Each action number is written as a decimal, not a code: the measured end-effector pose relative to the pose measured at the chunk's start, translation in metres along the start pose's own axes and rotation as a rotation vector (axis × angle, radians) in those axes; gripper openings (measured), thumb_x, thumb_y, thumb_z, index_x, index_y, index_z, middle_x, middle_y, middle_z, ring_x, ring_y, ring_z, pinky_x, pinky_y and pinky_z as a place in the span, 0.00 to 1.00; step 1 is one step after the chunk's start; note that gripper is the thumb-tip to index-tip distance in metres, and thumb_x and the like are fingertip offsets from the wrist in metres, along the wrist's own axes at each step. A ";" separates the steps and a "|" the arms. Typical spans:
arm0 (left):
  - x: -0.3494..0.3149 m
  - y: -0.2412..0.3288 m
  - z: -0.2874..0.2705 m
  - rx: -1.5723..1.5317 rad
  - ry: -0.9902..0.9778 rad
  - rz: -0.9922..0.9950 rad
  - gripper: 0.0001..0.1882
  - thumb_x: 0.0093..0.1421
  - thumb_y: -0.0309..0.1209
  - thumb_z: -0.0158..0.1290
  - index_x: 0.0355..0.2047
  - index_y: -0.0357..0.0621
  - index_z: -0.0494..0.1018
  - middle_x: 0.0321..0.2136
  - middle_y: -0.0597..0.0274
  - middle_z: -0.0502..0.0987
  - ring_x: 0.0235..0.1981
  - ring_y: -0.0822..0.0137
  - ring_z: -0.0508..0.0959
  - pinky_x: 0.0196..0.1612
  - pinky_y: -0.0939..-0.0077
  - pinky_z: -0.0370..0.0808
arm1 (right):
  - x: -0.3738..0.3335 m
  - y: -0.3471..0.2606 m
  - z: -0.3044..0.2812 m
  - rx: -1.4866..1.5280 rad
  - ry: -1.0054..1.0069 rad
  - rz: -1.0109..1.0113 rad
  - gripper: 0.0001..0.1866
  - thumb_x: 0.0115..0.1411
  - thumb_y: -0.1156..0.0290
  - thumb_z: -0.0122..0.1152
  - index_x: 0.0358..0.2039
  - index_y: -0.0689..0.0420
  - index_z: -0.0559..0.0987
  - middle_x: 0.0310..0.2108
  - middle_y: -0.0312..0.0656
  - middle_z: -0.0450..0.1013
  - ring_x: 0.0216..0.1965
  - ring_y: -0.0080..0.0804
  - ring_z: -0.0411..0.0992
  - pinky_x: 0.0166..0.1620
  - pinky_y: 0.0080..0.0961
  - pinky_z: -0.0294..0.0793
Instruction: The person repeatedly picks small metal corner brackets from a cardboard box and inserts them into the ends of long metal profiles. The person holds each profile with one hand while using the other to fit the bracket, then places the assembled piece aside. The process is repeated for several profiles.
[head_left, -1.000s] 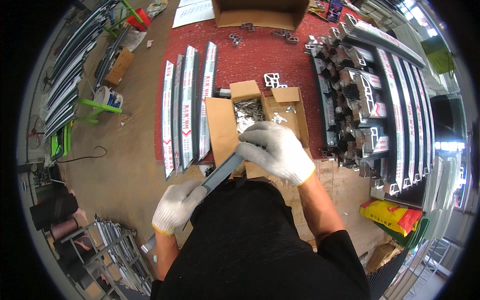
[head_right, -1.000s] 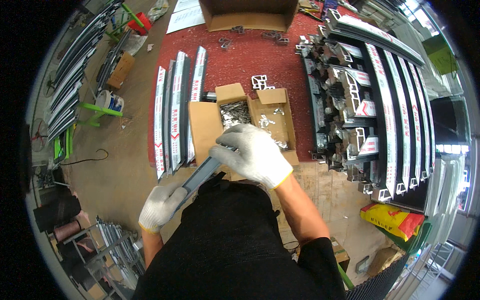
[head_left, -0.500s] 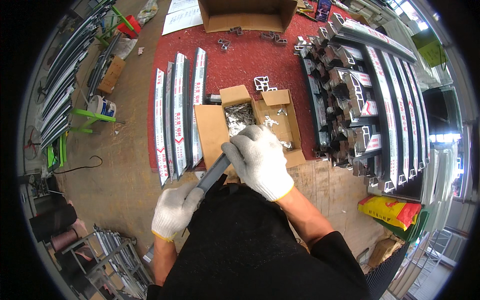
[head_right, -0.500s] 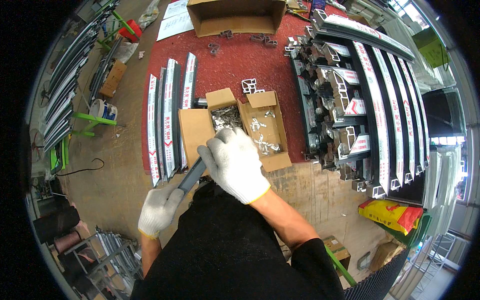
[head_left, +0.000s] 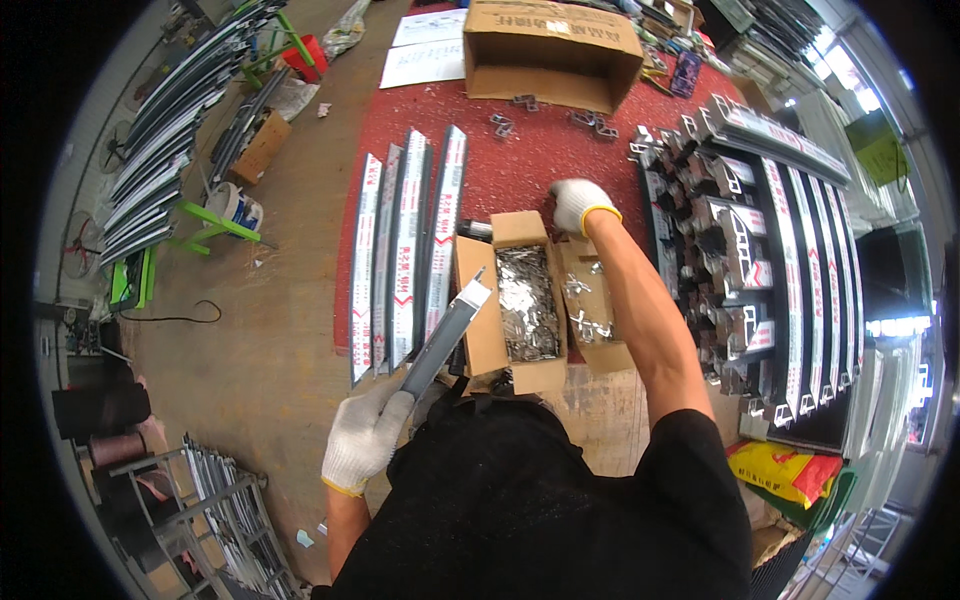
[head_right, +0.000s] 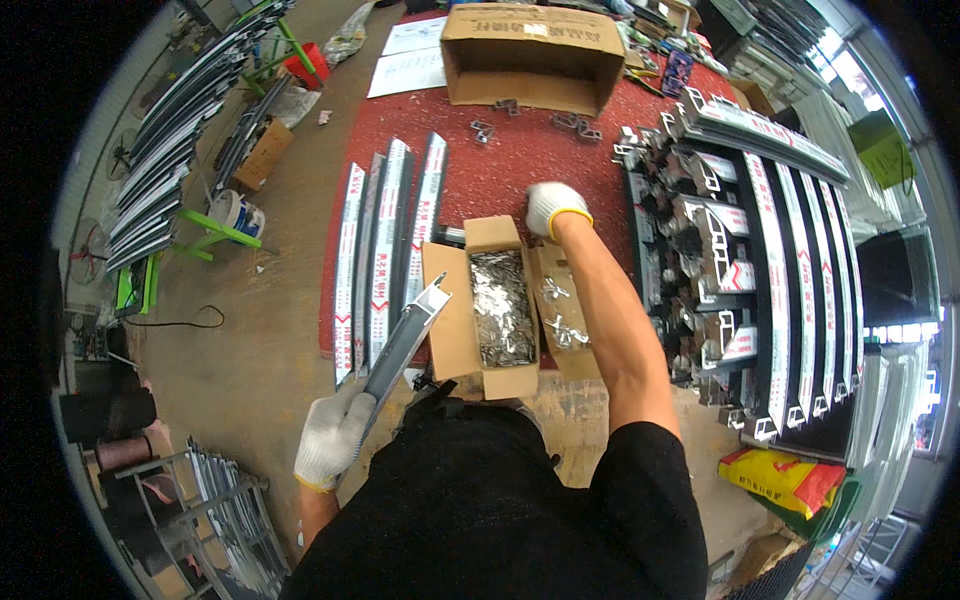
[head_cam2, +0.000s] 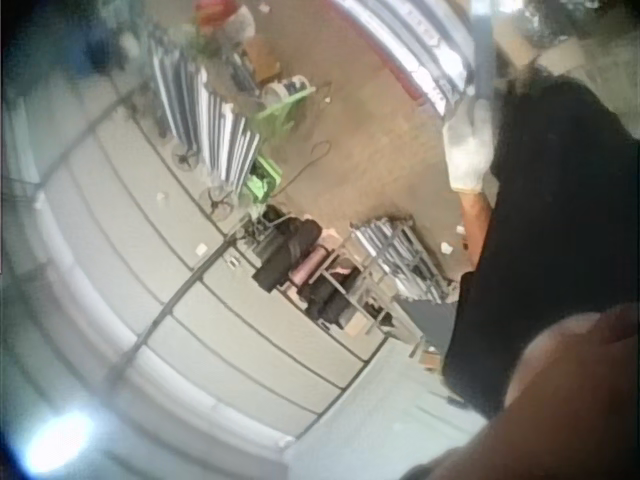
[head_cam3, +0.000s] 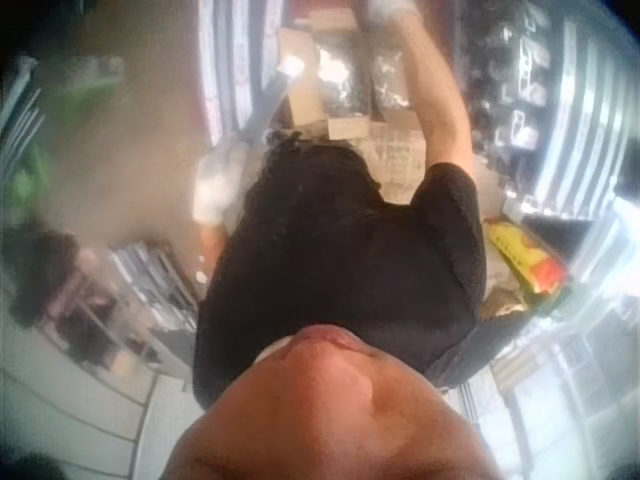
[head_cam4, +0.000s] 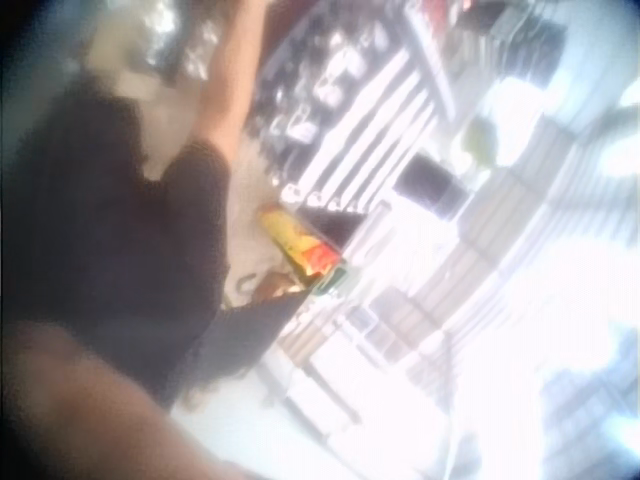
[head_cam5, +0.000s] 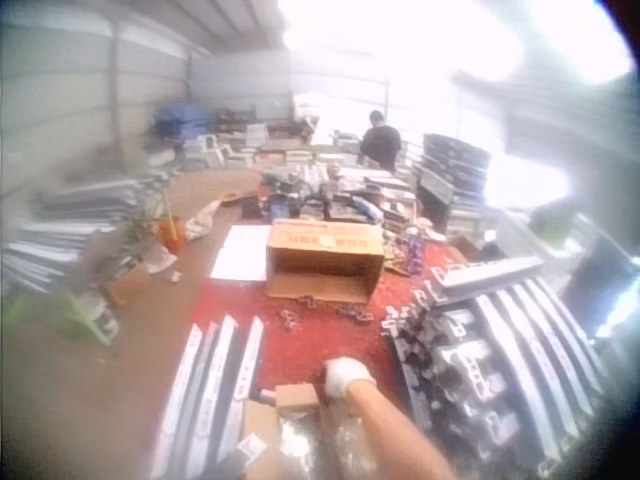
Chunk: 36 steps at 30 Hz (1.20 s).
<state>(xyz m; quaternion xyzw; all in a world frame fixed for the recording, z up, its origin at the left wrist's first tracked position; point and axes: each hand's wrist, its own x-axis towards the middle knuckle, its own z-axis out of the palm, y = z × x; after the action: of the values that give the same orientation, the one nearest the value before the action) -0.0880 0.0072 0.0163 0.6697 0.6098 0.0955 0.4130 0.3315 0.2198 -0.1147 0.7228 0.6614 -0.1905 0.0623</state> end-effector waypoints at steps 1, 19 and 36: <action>-0.001 0.000 -0.002 -0.005 0.036 0.028 0.18 0.74 0.41 0.56 0.50 0.38 0.84 0.34 0.34 0.82 0.39 0.34 0.85 0.43 0.50 0.80 | 0.010 -0.003 0.004 -0.082 -0.077 0.012 0.22 0.63 0.69 0.65 0.57 0.53 0.89 0.59 0.58 0.83 0.60 0.59 0.83 0.63 0.48 0.84; 0.014 -0.013 -0.011 -0.023 0.016 -0.096 0.21 0.75 0.40 0.53 0.56 0.36 0.83 0.33 0.32 0.81 0.38 0.35 0.86 0.42 0.54 0.80 | -0.102 -0.030 -0.005 1.400 0.794 -0.121 0.21 0.65 0.80 0.75 0.58 0.62 0.83 0.46 0.44 0.86 0.47 0.34 0.85 0.50 0.30 0.86; 0.012 -0.006 0.004 0.110 0.053 0.164 0.18 0.74 0.39 0.56 0.54 0.37 0.83 0.34 0.37 0.82 0.38 0.39 0.86 0.41 0.53 0.79 | -0.176 -0.095 -0.007 0.957 0.997 -0.289 0.29 0.60 0.85 0.74 0.62 0.59 0.83 0.53 0.51 0.84 0.50 0.43 0.86 0.54 0.35 0.86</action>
<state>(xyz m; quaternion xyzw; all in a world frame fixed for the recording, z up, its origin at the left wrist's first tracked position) -0.0873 0.0156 0.0049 0.7364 0.5677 0.1130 0.3503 0.2303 0.0697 -0.0303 0.5768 0.5442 -0.1128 -0.5987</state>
